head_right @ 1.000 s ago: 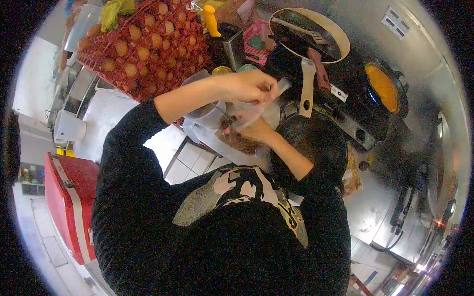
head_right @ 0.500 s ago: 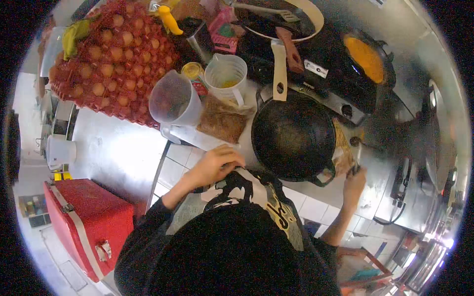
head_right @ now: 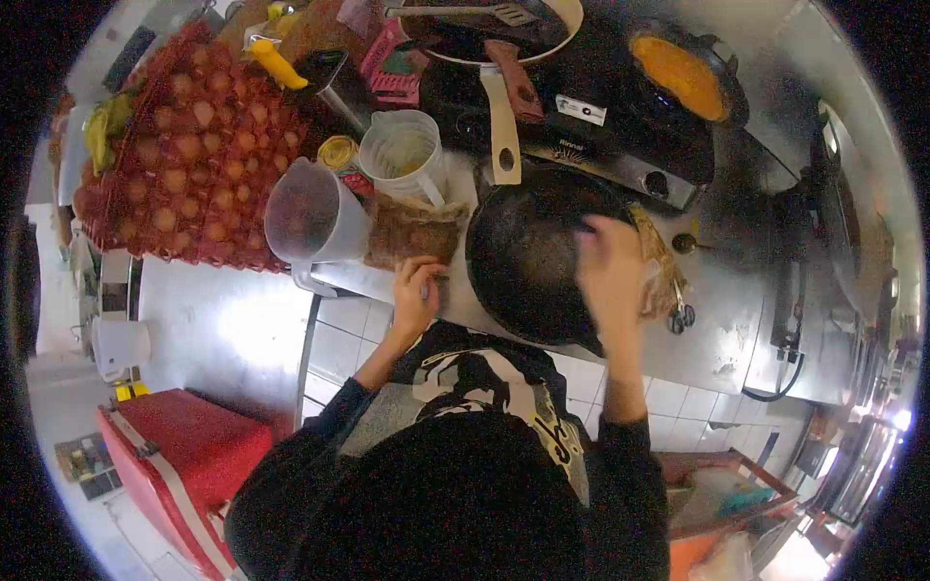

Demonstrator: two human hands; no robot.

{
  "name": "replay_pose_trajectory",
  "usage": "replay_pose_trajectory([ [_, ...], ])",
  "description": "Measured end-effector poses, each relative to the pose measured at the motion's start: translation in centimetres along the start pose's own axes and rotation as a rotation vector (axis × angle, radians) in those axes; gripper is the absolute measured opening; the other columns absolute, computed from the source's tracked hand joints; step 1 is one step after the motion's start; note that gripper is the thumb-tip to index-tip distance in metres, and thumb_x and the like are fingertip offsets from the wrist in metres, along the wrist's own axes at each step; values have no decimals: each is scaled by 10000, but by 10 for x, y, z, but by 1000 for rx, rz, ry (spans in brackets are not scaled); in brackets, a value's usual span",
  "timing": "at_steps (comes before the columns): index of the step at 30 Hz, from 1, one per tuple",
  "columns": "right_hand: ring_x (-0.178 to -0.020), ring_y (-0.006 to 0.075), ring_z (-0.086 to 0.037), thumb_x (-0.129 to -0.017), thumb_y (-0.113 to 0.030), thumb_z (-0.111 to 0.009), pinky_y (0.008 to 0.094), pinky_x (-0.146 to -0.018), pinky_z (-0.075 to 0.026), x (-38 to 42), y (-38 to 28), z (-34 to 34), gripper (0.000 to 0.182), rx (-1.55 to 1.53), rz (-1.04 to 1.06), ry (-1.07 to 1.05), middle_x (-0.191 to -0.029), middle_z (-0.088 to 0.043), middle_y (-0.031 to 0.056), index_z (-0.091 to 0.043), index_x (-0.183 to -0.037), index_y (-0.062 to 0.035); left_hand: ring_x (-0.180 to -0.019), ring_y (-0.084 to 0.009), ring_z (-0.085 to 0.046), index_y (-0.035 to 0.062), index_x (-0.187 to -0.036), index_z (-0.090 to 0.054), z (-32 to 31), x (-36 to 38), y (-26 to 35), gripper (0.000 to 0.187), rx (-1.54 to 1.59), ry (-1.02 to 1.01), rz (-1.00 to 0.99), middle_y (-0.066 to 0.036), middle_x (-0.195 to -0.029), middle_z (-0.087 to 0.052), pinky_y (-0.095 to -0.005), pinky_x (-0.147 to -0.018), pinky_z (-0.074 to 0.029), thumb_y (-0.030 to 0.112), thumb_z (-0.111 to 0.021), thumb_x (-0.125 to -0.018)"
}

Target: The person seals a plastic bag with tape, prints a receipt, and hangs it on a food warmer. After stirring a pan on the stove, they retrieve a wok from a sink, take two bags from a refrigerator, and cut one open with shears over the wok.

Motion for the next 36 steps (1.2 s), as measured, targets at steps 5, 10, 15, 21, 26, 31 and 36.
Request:
replay_pose_trajectory([
  [5, -941, 283, -484, -664, -194, -672, 379, -841, -358, -29, -73, -127, 351, 171, 432, -302, -946, -561, 120, -554, -944, -18, -1081, -351, -379, 38, -1122, -430, 34, -23, -8, 481, -137, 151, 95, -173, -1184, -415, -439, -921, -273, 54, -566, -661],
  [10, -917, 244, -498, -698, -216, -635, 392, -831, -321, -28, -56, -179, 266, 408, 400, -451, -839, -599, 74, -587, -908, -60, -1177, -378, -294, -12, -1245, -280, 24, -35, -43, 670, -169, 152, 160, -228, -1290, -300, -468, -950, -225, 138, -615, -685],
  [15, -847, 276, -527, -712, -181, -613, 419, -794, -339, -13, -65, -172, 173, 183, 385, -530, -808, -595, 100, -576, -835, -65, -1216, -383, -242, -36, -1287, -192, 22, -37, -48, 795, -110, 101, 252, -243, -1323, -247, -477, -962, -198, 181, -659, -681],
  [21, -761, 318, -554, -666, -83, -618, 411, -672, -402, 9, -94, -162, 156, -153, 363, -632, -738, -563, 130, -520, -782, -47, -1214, -365, -242, -47, -1298, -164, 22, -28, -67, 938, -5, 70, 196, -250, -1306, -262, -422, -1003, -161, 224, -732, -603],
  [26, -716, 359, -545, -637, 36, -540, 413, -619, -423, 12, -142, -131, 153, -458, 286, -812, -726, -548, 145, -478, -765, -22, -1134, -283, -360, -25, -1282, -226, 40, -11, -83, 918, 495, -70, 246, -190, -1235, -346, -378, -946, -293, 236, -753, -576],
  [31, -670, 340, -533, -644, 45, -521, 403, -584, -406, -2, -167, -75, 125, -604, 325, -848, -689, -517, 125, -454, -726, -22, -1022, -212, -442, 19, -1205, -337, 58, -4, -78, 777, 666, -68, 288, -152, -1121, -439, -320, -862, -366, 234, -752, -584],
  [36, -705, 160, -579, -712, -8, -567, 268, -589, -429, -25, -161, 2, 72, -708, 113, -812, -727, -552, 75, -510, -754, -24, -1005, -204, -480, 7, -1133, -409, 62, -28, -37, 561, 904, -370, 16, -145, -1131, -486, -312, -847, -392, 155, -708, -682],
])
Point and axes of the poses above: each hand's wrist, its own x-axis away from the middle knuckle, its own z-axis out of the back of the hand, y = z × x, the point moved 1 cm from there along -x, towards the middle knuckle
